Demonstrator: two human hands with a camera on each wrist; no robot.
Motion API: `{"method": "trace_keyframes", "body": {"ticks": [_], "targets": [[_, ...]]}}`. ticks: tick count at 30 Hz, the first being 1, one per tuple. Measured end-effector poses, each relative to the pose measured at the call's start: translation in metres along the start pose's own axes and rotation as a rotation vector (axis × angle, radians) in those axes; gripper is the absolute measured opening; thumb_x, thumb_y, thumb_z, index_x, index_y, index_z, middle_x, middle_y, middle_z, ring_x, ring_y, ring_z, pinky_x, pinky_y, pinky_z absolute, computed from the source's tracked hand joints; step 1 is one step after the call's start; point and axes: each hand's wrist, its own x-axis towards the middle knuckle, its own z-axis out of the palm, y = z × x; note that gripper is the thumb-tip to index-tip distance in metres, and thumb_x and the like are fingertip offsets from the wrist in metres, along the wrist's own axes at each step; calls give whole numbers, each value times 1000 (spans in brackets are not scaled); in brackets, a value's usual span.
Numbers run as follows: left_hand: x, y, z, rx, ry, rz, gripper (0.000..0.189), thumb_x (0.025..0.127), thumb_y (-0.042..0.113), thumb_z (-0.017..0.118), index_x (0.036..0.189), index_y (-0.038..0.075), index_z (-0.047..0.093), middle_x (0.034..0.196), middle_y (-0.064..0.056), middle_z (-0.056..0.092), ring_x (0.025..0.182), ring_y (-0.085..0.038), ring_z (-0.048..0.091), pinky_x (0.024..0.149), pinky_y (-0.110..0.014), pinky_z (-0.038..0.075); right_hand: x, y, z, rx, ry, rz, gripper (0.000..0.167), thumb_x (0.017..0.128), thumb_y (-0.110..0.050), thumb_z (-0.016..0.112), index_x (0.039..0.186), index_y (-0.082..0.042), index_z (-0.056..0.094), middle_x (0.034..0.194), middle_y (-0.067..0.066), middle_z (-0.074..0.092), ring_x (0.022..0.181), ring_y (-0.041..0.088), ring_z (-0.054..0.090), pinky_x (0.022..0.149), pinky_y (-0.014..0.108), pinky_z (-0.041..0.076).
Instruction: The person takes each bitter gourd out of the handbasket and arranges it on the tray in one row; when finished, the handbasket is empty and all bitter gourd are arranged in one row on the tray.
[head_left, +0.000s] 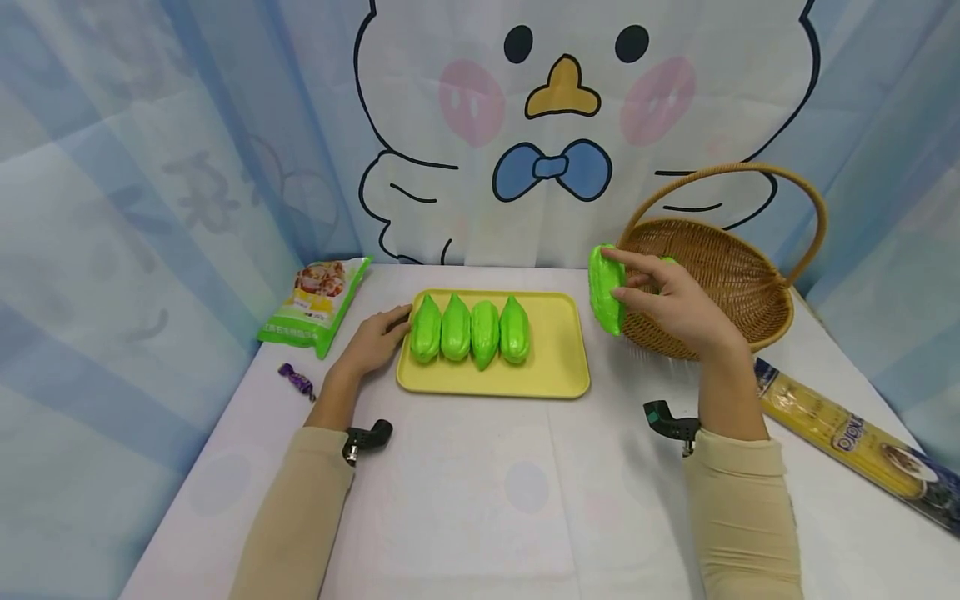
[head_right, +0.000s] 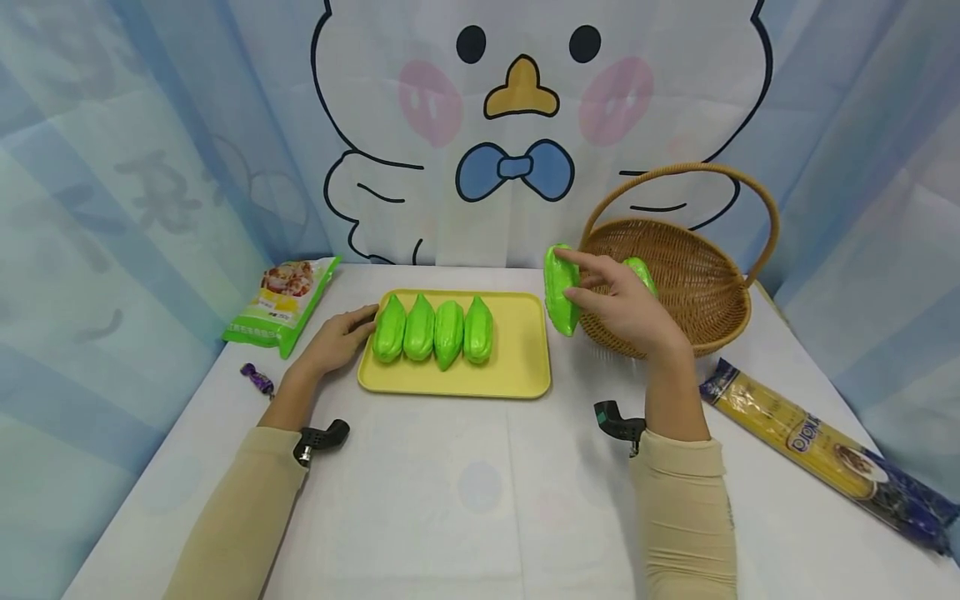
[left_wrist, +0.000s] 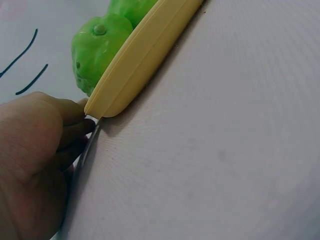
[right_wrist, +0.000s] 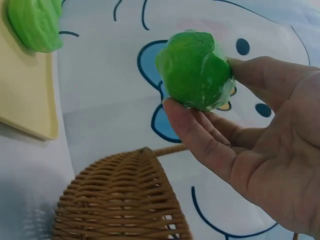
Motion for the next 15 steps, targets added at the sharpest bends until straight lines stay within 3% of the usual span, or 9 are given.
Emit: {"method": "trace_keyframes", "body": {"ticks": [4,10,15], "targets": [[0,-1,0,4,-1,-2,51,113,31,44,162,15,40,167,-13,37,158,-33,29,135,-51,13,4,0,10,11,-66,23,53,106,-24,62,158,-27,48,136,14,58,117,23,52,82,32,55],[-1,1,0,-6,-1,-8,52,113,32,44,162,16,40,167,-12,38,158,-33,29,135,-52,15,11,2,27,8,-114,23,54,106,-21,62,158,-26,48,148,12,54,118,29,55,75,35,52],[0,1,0,-3,-8,-9,52,113,31,44,162,15,39,168,-13,37,158,-34,29,134,-53,15,18,5,40,-13,-149,12,54,106,-17,60,158,-22,47,160,10,46,122,34,57,85,39,55]]}}
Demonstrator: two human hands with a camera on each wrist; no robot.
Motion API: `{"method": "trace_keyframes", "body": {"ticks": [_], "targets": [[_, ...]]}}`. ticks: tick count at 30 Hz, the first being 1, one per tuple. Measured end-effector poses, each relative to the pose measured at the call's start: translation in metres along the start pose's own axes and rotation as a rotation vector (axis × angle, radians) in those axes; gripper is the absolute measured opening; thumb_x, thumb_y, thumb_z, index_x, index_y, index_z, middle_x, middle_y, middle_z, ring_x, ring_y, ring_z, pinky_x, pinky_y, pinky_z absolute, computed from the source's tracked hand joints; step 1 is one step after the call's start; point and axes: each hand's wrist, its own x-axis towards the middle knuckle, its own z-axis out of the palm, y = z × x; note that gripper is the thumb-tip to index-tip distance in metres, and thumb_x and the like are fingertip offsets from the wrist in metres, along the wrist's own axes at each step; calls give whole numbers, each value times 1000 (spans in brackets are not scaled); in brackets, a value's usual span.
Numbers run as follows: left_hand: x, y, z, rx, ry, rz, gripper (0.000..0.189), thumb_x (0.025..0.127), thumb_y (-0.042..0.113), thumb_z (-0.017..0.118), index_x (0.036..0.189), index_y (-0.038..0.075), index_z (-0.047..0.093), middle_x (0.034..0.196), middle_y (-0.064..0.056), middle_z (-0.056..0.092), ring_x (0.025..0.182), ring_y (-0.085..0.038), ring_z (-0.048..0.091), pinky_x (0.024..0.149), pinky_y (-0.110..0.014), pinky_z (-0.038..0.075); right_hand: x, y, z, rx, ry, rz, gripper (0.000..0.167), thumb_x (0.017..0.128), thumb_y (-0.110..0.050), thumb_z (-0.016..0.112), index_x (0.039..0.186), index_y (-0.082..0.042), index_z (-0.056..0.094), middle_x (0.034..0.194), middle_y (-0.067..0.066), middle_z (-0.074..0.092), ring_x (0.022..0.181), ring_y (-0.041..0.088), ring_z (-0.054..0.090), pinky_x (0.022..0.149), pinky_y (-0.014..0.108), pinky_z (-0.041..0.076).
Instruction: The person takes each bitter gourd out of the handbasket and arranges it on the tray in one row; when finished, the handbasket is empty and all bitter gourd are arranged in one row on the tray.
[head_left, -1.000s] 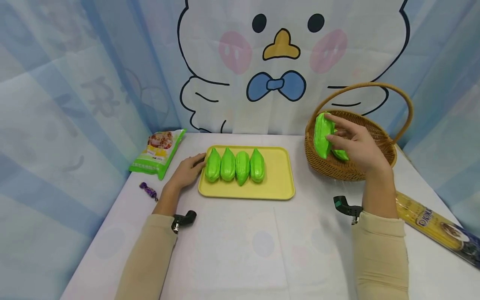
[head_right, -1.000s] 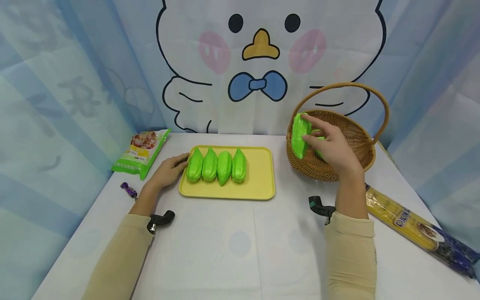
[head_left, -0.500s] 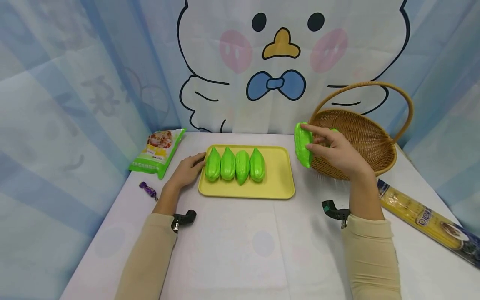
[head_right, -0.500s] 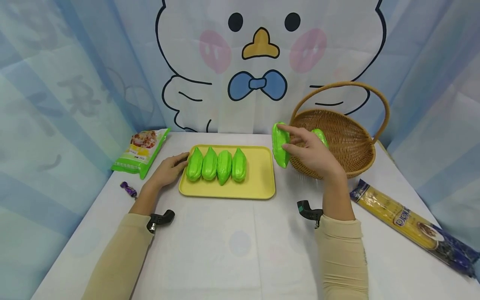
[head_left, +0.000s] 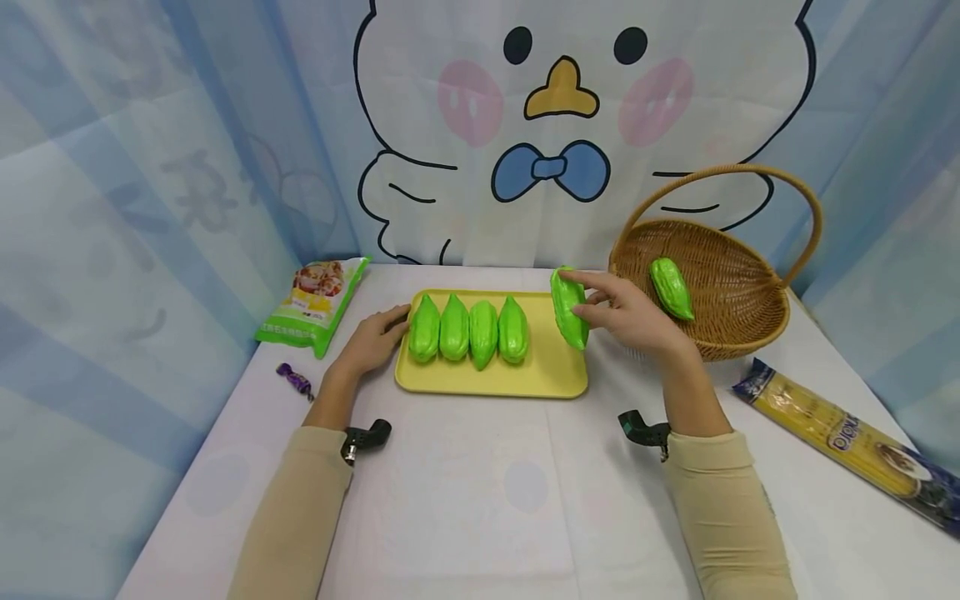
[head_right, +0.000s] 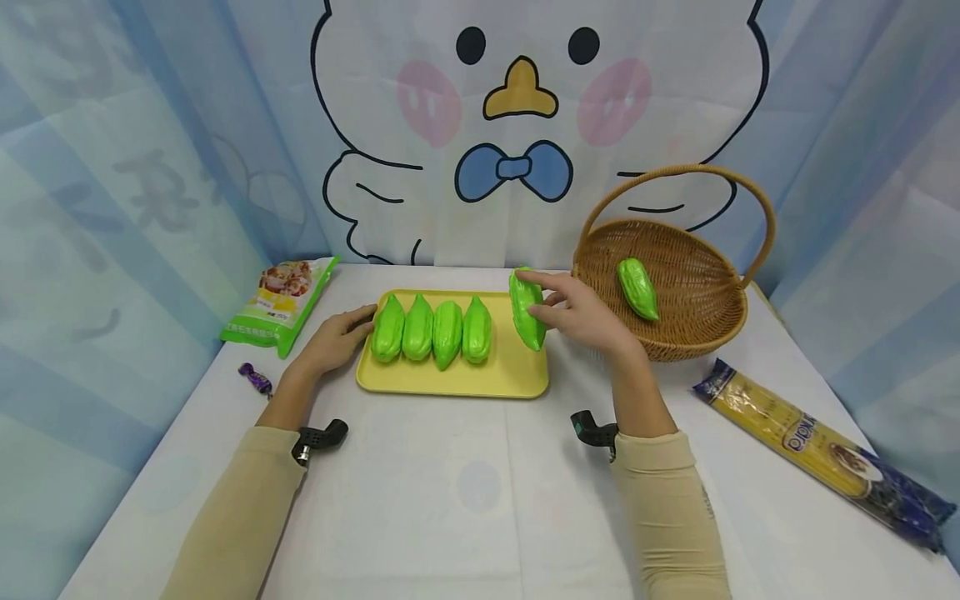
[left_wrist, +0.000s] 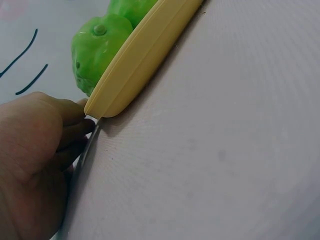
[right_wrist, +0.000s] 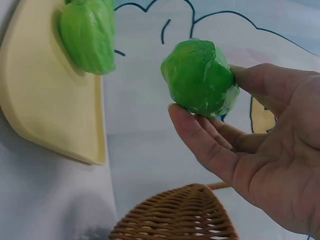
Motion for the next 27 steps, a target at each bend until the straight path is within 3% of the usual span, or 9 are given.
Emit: {"method": "trace_keyframes", "body": {"ticks": [12,15,21,27], "targets": [[1,-1,0,-6,5,5,52,113,33,44,162,16,40,168,-13,37,158,-33,29,135,-52,14,18,14,25,-16,-11,71,53,107,-17,60,158,-21,48,158,12,49,122,36,58,88,43,58],[1,0,1,-10,5,10,52,113,32,44,162,15,40,167,-13,37,158,-33,29,135,-51,13,21,18,31,-12,-17,80,53,106,-16,60,158,-20,48,156,13,50,118,34,59,85,41,58],[1,-1,1,-13,2,11,51,113,31,43,162,15,39,168,-13,37,159,-33,28,135,-51,11,23,26,38,46,-14,113,53,107,-16,60,158,-21,48,143,19,53,103,31,58,83,53,59],[0,1,1,-19,9,7,51,113,31,45,162,14,40,167,-13,38,158,-33,29,135,-51,13,26,32,46,102,-25,151,54,107,-17,58,159,-22,46,139,21,51,98,30,60,83,52,58]]}}
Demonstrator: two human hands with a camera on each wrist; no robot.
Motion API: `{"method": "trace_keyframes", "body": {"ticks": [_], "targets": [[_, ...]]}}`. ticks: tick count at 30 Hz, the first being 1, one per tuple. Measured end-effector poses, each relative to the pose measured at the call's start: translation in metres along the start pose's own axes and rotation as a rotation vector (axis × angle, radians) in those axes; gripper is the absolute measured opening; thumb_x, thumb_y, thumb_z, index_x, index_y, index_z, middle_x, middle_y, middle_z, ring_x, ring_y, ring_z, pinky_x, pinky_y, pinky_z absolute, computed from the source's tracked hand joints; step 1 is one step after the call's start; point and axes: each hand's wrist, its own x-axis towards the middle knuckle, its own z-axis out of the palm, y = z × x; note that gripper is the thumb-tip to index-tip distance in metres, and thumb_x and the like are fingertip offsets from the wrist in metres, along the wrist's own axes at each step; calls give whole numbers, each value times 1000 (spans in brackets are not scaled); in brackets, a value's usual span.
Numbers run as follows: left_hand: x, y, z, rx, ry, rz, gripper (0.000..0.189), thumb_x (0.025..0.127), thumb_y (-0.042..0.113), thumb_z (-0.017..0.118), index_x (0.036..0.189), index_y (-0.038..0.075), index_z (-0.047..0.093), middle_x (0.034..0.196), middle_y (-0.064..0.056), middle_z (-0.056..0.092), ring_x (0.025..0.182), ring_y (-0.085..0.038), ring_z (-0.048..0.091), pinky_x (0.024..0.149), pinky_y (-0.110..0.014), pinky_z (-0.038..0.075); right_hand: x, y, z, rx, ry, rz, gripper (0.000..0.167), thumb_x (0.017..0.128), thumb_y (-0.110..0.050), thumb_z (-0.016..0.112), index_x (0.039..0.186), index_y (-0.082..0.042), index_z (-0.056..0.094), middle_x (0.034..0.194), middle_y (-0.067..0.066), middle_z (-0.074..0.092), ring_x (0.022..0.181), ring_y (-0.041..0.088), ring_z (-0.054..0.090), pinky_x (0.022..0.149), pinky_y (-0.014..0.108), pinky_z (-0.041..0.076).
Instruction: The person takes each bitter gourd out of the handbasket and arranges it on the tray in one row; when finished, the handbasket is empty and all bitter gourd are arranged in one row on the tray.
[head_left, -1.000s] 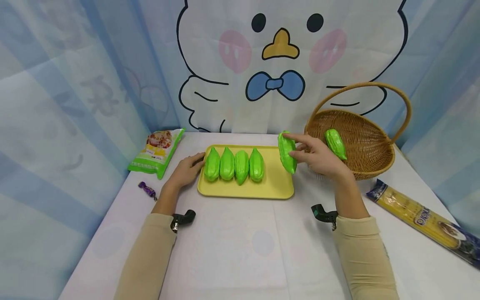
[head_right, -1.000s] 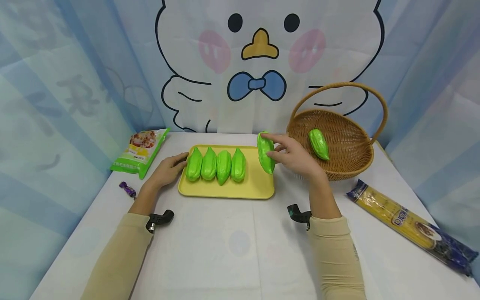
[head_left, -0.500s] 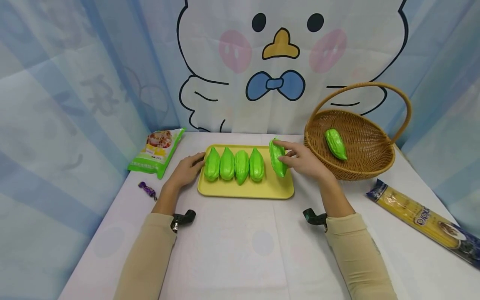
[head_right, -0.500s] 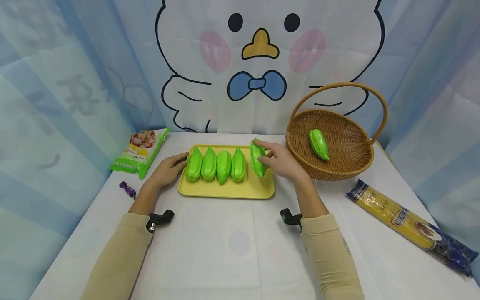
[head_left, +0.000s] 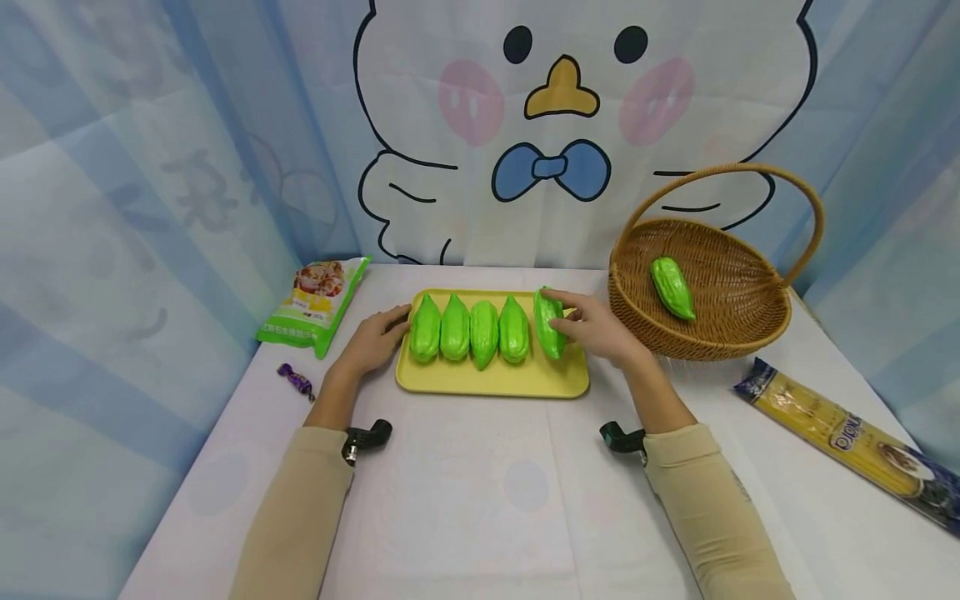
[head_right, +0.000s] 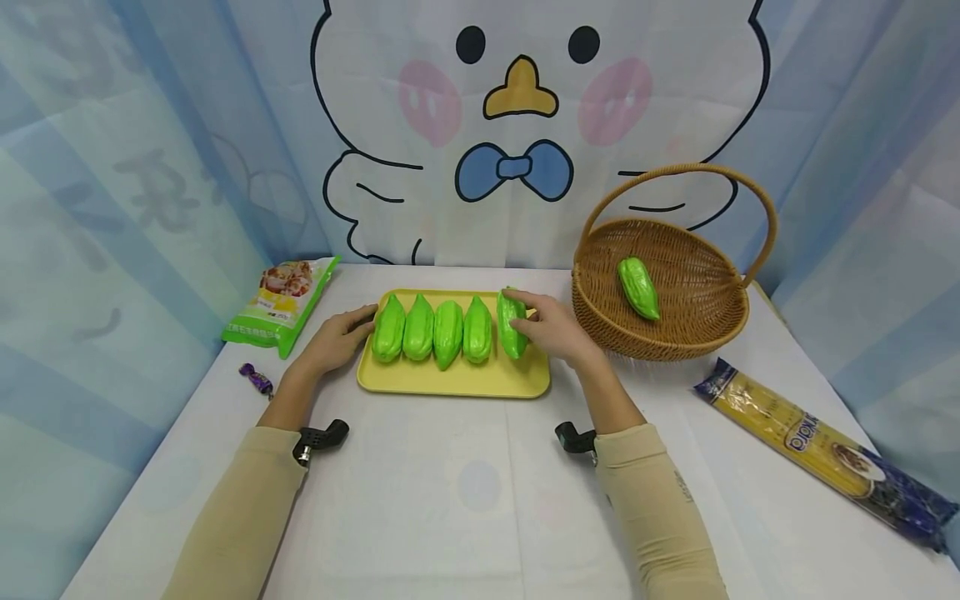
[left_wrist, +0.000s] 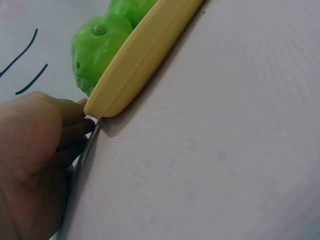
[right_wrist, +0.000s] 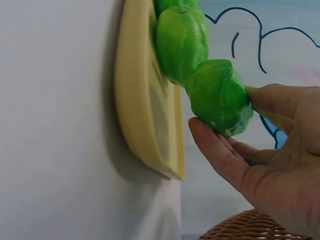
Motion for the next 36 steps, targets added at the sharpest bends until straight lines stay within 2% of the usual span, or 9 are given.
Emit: {"method": "trace_keyframes", "body": {"ticks": [5,9,12,15,18,22,28,36], "targets": [[0,1,0,-1,-2,-1,51,113,31,44,162,14,40,167,-13,38,159,-32,29,135,-50,12,3,4,5,30,-5,27,54,107,-16,58,160,-21,45,140,21,51,97,28,61,89,53,60],[0,1,0,0,-4,-3,51,113,32,44,162,15,40,167,-12,37,159,-32,29,135,-50,12,5,7,7,5,2,41,54,107,-16,59,159,-20,45,147,22,48,102,29,60,88,48,59],[0,2,0,5,-5,-7,51,113,32,44,162,15,40,168,-13,37,159,-33,28,135,-51,13,6,9,8,-30,11,53,54,107,-18,59,159,-19,46,152,24,47,109,32,60,86,40,57],[0,2,0,9,-4,-9,51,113,31,44,162,15,40,168,-13,37,159,-33,28,135,-51,12,7,12,10,-45,19,66,55,107,-19,60,159,-18,46,154,24,47,120,37,59,88,39,57],[-1,3,0,12,-2,-10,51,113,32,44,162,15,40,168,-13,37,159,-33,28,135,-51,13,8,14,12,-53,23,75,55,107,-19,60,159,-18,45,156,25,46,130,41,56,93,40,57],[-2,3,-1,8,-5,-13,51,113,32,44,162,15,40,168,-14,36,159,-34,28,135,-52,14,8,13,14,-56,22,83,54,107,-21,60,159,-18,46,158,25,44,135,42,54,97,39,55],[-2,2,-1,4,-7,-16,51,113,32,44,162,16,40,168,-13,36,159,-33,28,135,-52,14,9,12,15,-64,18,104,54,107,-23,59,159,-20,45,157,20,47,128,35,55,93,36,54],[0,1,0,2,-6,-20,51,113,31,44,162,16,40,168,-13,36,159,-33,27,135,-51,13,10,15,16,-36,16,107,54,108,-22,57,160,-18,45,147,20,54,106,28,56,82,29,50]]}}
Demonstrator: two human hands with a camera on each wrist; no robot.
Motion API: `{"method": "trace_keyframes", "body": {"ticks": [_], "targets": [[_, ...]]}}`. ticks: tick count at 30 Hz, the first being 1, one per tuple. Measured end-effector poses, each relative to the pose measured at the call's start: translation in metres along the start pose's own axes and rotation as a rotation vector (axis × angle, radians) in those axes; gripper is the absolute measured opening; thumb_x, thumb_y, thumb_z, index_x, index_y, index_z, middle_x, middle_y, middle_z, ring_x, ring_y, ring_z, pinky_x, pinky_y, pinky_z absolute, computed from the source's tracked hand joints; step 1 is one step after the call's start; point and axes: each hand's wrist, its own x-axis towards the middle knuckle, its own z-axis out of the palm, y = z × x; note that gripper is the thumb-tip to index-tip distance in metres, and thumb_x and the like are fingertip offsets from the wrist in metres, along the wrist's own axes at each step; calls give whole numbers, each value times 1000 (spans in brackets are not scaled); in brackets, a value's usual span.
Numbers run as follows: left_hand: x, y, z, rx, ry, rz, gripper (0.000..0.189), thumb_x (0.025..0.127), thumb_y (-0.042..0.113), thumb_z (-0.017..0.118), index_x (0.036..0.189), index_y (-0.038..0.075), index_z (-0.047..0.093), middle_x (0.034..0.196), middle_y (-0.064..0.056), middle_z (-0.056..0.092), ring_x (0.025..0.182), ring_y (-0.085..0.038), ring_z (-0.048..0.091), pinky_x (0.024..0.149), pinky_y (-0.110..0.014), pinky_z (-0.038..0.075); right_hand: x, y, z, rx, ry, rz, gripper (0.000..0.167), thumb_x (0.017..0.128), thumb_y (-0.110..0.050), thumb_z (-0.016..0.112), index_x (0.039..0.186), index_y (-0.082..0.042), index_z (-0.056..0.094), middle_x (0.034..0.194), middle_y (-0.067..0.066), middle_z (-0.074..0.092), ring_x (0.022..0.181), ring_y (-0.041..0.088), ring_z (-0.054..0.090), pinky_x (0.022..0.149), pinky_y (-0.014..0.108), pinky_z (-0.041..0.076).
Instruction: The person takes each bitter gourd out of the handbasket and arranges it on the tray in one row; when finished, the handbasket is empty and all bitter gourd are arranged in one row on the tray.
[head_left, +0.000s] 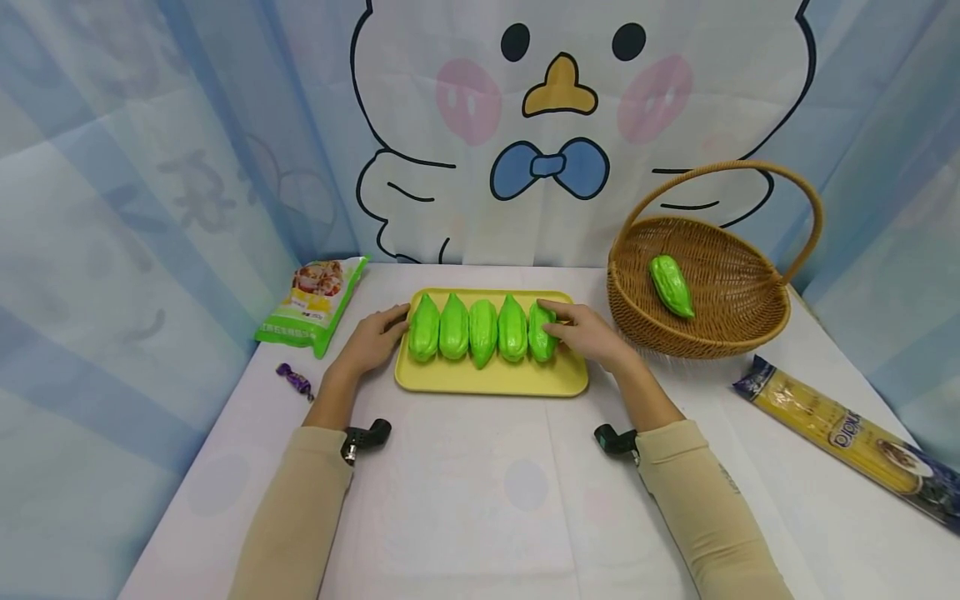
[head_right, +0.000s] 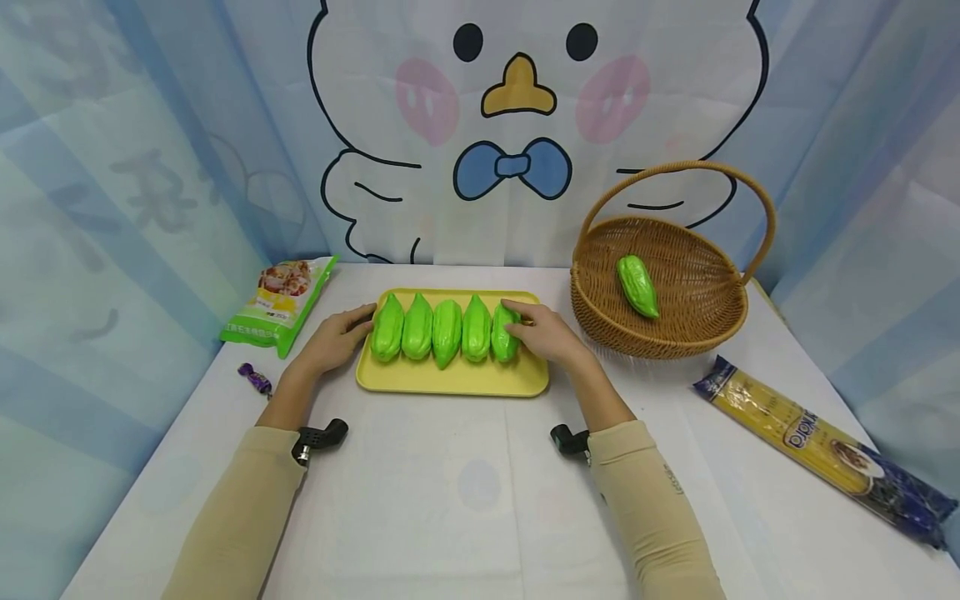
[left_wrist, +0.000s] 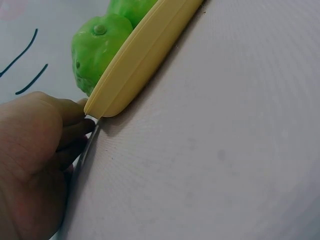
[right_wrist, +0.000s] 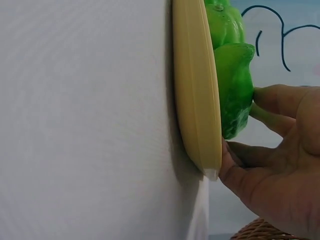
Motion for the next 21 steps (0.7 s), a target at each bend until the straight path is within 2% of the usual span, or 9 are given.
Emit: {"method": "trace_keyframes", "body": {"ticks": [6,14,21], "targets": [[1,-1,0,1,-2,7,51,113,31,44,162,16,39,168,-13,36,159,-33,27,135,-51,12,0,0,0,16,-5,7,53,108,-21,57,159,-17,46,141,20,55,99,28,57,78,29,51],[1,-1,0,-8,0,13,51,113,32,45,162,16,40,168,-11,37,159,-32,29,135,-50,13,1,1,1,9,-4,22,51,108,-21,56,158,-19,47,147,17,52,115,26,49,85,29,45],[2,-3,0,-5,-5,7,51,113,32,44,162,17,40,168,-12,36,159,-33,28,135,-52,15,1,1,1,16,-6,20,51,107,-22,58,157,-20,49,143,17,55,108,26,54,83,30,49]]}}
